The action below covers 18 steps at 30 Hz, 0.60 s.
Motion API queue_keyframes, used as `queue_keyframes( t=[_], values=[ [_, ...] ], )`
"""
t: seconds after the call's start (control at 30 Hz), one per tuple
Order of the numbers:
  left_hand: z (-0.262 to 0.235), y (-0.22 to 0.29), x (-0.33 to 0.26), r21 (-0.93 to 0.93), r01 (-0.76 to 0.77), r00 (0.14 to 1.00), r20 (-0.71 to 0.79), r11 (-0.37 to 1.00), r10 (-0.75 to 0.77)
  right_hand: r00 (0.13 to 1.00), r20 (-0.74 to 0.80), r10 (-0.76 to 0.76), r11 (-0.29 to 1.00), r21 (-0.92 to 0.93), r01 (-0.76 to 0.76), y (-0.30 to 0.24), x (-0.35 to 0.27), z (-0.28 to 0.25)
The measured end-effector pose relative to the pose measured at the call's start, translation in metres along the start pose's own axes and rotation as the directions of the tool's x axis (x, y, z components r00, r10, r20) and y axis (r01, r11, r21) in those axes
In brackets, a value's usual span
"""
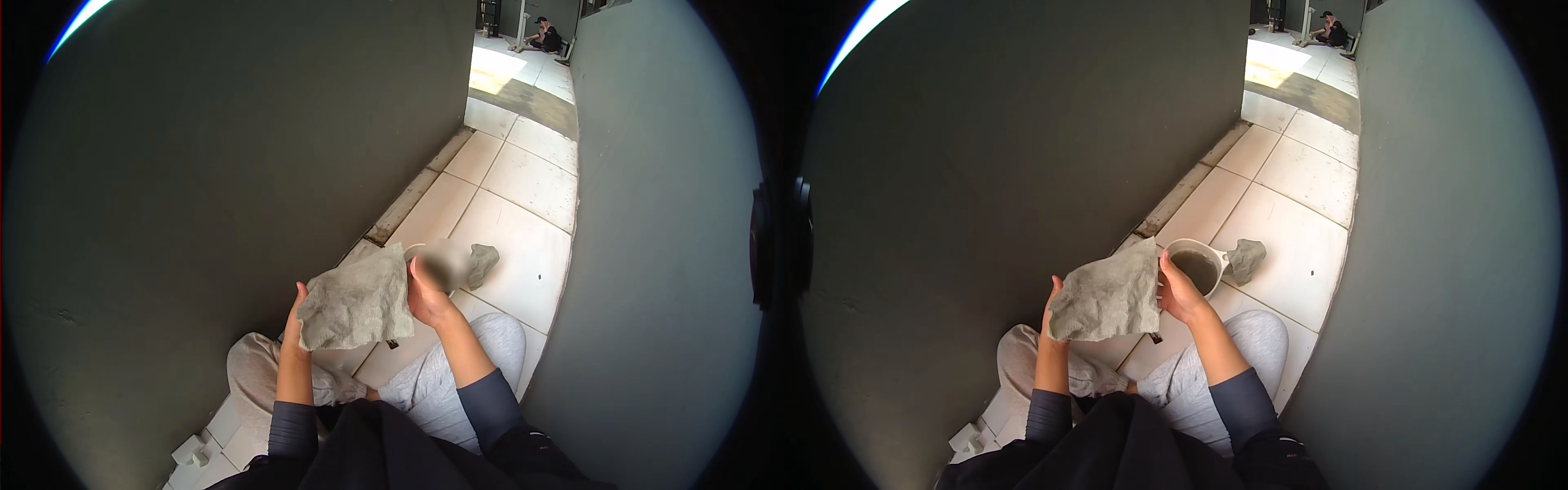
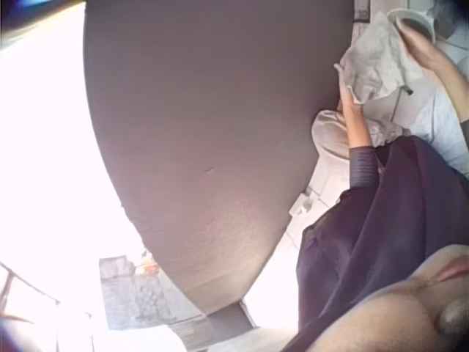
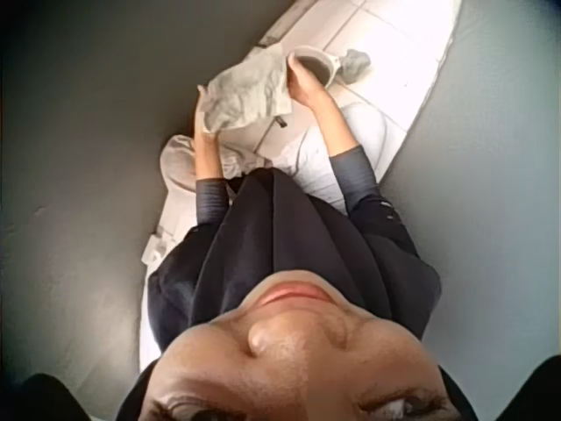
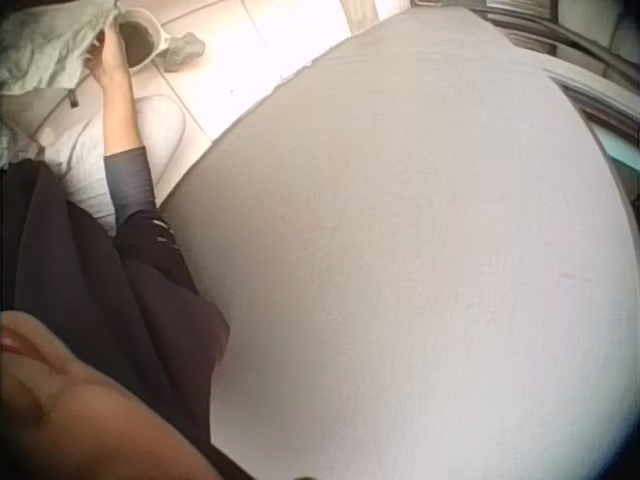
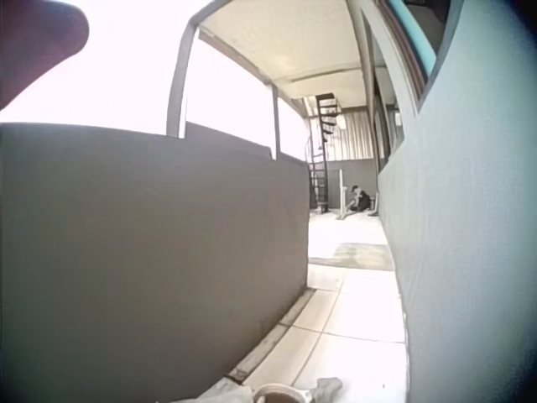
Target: The person scrapes grout from between floor tiles with a tool, then cleans the area by dipping a cloth into a bucket of water, wringing it out, and wiping the tile joints several times.
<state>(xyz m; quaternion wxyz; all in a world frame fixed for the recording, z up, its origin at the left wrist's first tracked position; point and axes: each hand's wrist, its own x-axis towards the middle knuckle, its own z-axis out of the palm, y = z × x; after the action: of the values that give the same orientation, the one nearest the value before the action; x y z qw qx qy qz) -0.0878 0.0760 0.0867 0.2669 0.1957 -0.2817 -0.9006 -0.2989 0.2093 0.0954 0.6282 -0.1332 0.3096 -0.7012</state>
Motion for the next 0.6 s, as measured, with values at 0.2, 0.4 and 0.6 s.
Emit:
queue_keyframes(
  t=[0.2,0.4,0.6],
  values=[
    [-0.001,-0.009,-0.018,0.07,0.123,0.992,0.026,0.99,-0.125,0.993,0.064,0.103,0.897,-0.437,-0.065,0.007,-0.009,0.005],
    [0.019,0.017,-0.024,0.417,-0.028,0.998,0.058,0.909,0.005,0.993,0.094,-0.074,0.836,-0.537,0.113,0.001,-0.005,-0.005],
    [0.007,0.022,-0.02,0.661,0.04,0.995,-0.098,0.749,0.033,0.987,0.101,-0.128,0.744,-0.648,0.162,-0.015,-0.012,-0.003]
  ],
)
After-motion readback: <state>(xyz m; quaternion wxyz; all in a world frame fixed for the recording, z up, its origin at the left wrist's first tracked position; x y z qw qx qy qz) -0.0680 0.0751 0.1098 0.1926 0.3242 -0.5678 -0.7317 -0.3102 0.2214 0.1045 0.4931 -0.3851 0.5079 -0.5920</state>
